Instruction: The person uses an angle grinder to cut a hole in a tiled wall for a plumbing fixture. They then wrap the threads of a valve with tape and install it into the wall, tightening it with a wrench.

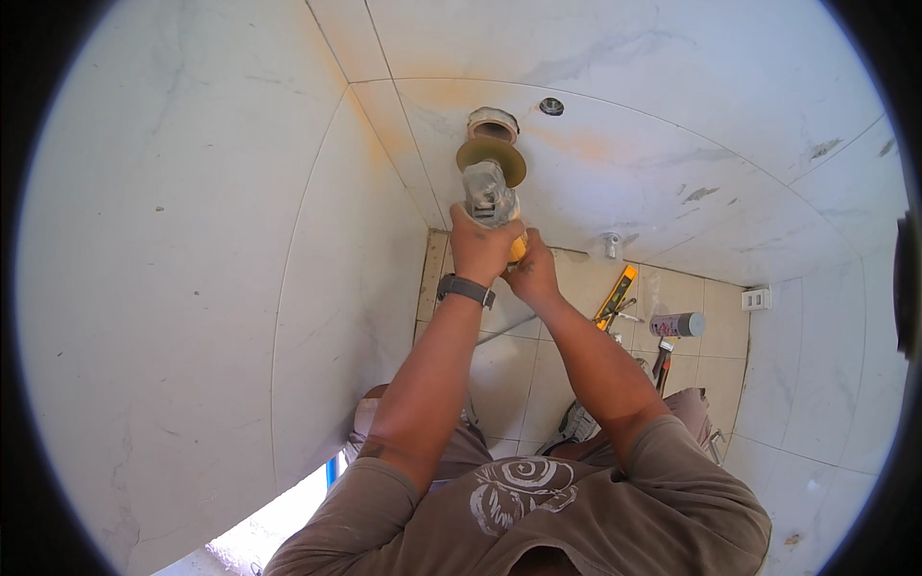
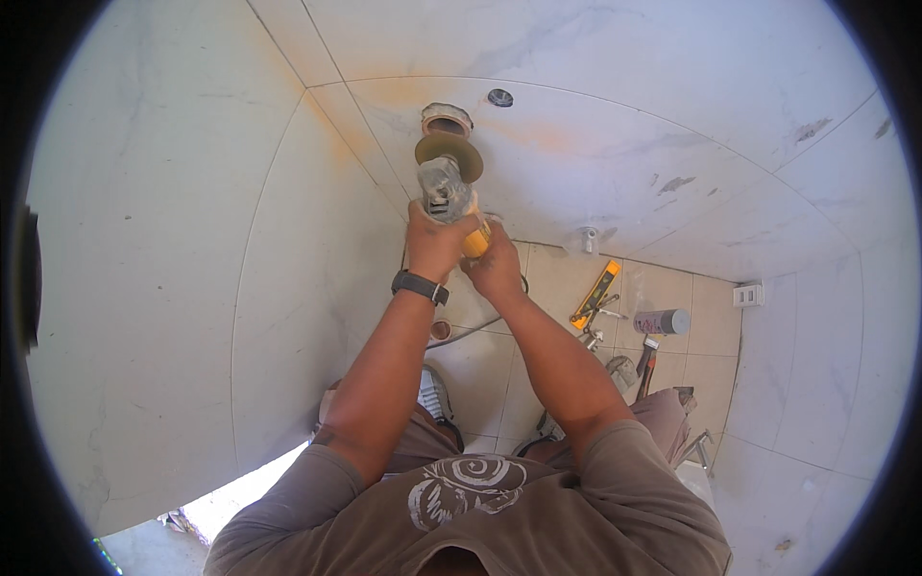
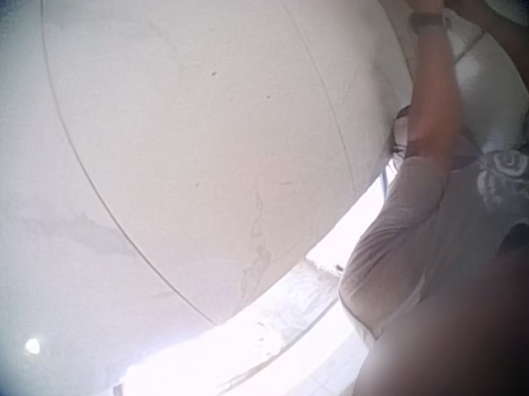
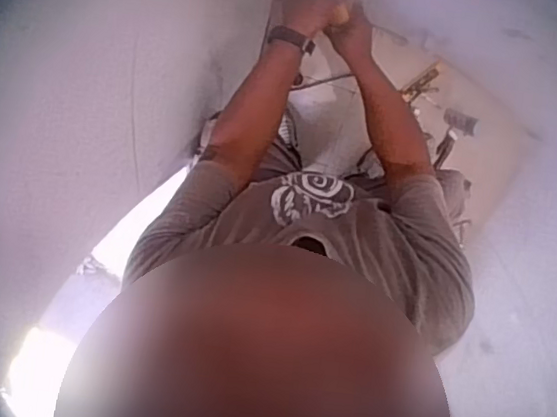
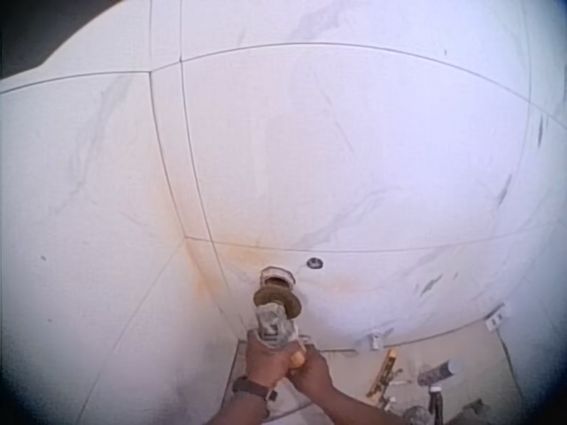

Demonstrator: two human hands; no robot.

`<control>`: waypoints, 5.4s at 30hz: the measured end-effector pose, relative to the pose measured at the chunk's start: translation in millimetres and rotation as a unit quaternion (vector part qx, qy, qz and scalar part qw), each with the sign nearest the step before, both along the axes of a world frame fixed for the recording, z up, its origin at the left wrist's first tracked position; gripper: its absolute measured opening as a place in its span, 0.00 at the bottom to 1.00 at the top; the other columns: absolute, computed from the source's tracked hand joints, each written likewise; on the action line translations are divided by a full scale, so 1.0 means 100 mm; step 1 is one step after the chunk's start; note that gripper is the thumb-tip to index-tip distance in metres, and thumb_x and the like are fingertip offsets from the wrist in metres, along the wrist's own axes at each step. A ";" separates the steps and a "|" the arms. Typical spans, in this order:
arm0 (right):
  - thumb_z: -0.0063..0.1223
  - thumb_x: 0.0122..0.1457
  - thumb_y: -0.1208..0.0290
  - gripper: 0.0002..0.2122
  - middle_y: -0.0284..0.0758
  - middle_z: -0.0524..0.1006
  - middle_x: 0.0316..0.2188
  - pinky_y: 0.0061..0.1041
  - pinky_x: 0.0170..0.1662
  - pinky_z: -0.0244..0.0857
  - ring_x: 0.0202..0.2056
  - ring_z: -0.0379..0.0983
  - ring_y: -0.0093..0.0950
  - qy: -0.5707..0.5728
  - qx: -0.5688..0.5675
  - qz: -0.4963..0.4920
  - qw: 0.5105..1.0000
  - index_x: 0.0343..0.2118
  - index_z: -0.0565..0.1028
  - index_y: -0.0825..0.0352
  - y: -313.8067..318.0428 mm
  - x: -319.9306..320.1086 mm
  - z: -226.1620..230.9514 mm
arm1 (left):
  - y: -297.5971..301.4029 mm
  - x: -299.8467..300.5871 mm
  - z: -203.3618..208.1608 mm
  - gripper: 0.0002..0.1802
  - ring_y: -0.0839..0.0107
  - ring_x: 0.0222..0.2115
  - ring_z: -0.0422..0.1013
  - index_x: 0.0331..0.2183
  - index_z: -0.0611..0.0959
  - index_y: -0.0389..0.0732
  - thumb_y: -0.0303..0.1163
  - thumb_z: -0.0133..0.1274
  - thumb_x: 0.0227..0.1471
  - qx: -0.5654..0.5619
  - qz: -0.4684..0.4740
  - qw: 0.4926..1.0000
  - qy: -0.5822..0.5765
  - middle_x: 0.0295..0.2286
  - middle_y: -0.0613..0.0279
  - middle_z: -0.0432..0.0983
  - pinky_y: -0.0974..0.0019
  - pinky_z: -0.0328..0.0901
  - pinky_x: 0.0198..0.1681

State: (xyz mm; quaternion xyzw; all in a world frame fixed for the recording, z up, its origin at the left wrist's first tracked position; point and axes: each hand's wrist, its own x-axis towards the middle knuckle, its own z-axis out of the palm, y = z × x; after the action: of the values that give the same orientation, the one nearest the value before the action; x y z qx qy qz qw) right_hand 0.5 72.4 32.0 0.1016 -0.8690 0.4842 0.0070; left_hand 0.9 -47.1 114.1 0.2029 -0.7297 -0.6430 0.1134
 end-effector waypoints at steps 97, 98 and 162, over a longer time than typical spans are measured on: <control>0.75 0.44 0.73 0.33 0.53 0.81 0.40 0.40 0.45 0.74 0.44 0.80 0.51 0.016 -0.101 -0.020 0.995 0.51 0.66 0.72 0.01 0.09 -0.08 | 0.17 0.07 0.38 0.40 0.51 0.40 0.80 0.44 0.70 0.31 0.43 0.74 0.37 -0.126 -0.033 0.991 -0.026 0.38 0.41 0.80 0.54 0.73 0.45; 0.75 0.44 0.73 0.32 0.53 0.81 0.40 0.40 0.45 0.74 0.45 0.80 0.51 0.007 -0.113 -0.021 0.993 0.51 0.66 0.72 0.01 0.11 -0.08 | 0.18 0.07 0.36 0.40 0.51 0.40 0.80 0.44 0.70 0.31 0.43 0.74 0.37 -0.125 -0.037 0.991 -0.029 0.38 0.41 0.80 0.55 0.73 0.45; 0.77 0.44 0.70 0.31 0.50 0.82 0.41 0.39 0.47 0.74 0.46 0.80 0.49 -0.034 -0.088 -0.005 0.996 0.48 0.68 0.69 0.11 0.11 -0.40 | 0.21 0.09 0.09 0.41 0.40 0.41 0.79 0.46 0.67 0.31 0.41 0.72 0.39 -0.124 -0.024 0.990 -0.069 0.39 0.34 0.79 0.48 0.73 0.46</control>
State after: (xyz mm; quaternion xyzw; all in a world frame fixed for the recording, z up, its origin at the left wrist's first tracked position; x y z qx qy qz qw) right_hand 11.8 83.8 -8.2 0.0796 -0.8235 0.5615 -0.0108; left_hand 9.4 -25.7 123.0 0.2132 -0.8144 -0.5349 0.0714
